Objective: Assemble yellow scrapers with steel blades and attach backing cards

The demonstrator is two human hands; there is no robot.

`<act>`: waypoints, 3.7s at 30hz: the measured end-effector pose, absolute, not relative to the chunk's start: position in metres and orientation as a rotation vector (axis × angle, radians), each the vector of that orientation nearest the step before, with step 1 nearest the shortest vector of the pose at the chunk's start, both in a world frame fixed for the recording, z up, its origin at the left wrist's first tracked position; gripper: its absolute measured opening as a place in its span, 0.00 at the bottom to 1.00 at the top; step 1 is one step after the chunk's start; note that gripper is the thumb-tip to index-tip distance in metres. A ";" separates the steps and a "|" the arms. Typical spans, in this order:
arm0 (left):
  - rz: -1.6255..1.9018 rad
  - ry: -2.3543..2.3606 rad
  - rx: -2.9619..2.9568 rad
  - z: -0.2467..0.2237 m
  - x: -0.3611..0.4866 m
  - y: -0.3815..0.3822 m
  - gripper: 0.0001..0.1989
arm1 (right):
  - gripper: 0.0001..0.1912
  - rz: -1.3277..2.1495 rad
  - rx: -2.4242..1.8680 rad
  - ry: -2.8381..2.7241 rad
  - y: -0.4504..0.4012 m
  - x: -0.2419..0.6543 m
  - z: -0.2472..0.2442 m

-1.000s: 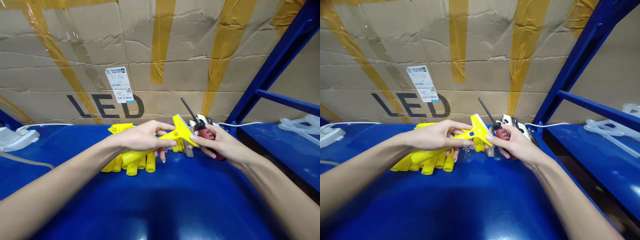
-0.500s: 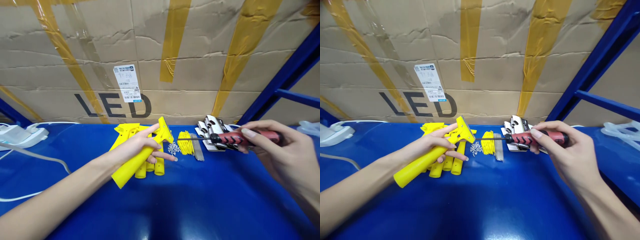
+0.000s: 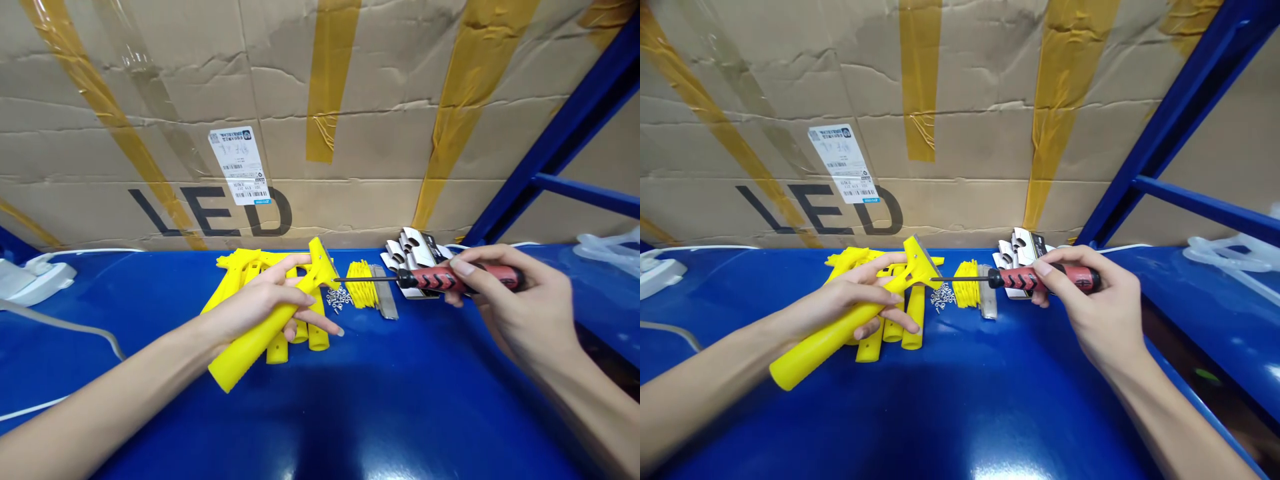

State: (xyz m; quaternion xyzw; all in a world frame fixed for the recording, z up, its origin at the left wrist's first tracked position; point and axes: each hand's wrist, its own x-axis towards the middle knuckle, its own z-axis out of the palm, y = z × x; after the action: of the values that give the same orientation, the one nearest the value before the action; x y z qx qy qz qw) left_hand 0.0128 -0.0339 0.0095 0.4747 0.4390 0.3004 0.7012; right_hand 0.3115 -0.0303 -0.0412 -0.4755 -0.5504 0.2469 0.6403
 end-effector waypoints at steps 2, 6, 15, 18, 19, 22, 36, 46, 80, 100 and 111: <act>0.661 0.998 1.070 0.013 0.015 -0.037 0.36 | 0.08 0.578 -1.102 -1.262 -0.031 0.310 -0.041; 0.663 0.987 1.049 0.012 0.013 -0.037 0.38 | 0.09 0.567 -1.125 -1.253 -0.032 0.307 -0.041; 0.714 0.992 0.992 0.012 0.016 -0.037 0.38 | 0.10 0.606 -1.124 -1.248 -0.032 0.306 -0.039; 0.712 0.997 0.983 0.013 0.017 -0.037 0.37 | 0.10 0.602 -1.131 -1.253 -0.033 0.306 -0.039; 0.717 0.995 0.980 0.013 0.018 -0.037 0.37 | 0.10 0.607 -1.134 -1.260 -0.033 0.305 -0.039; 0.751 0.991 0.958 0.013 0.021 -0.038 0.38 | 0.11 0.649 -1.162 -1.237 -0.035 0.301 -0.036; 0.836 1.005 0.797 0.012 0.017 -0.032 0.37 | 0.06 0.377 -1.100 -1.562 -0.040 0.298 -0.030; 0.816 0.991 0.960 0.006 0.021 -0.036 0.35 | 0.15 0.488 -1.345 -1.529 -0.048 0.298 -0.021; 0.772 0.990 0.920 0.009 0.047 -0.043 0.45 | 0.16 0.683 -1.060 -1.364 -0.039 0.321 -0.018; 0.828 0.953 0.933 0.006 0.040 -0.040 0.43 | 0.12 0.779 -1.066 -1.288 -0.038 0.315 -0.022; 0.802 0.977 0.986 0.005 0.040 -0.038 0.41 | 0.16 0.834 -1.078 -1.398 -0.037 0.319 -0.021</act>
State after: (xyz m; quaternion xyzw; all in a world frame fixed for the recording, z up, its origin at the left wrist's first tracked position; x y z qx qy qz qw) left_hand 0.0396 -0.0381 0.0050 0.4419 0.4378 0.3595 0.6956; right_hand 0.3188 -0.0366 -0.0212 -0.4572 -0.5930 0.3540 0.5603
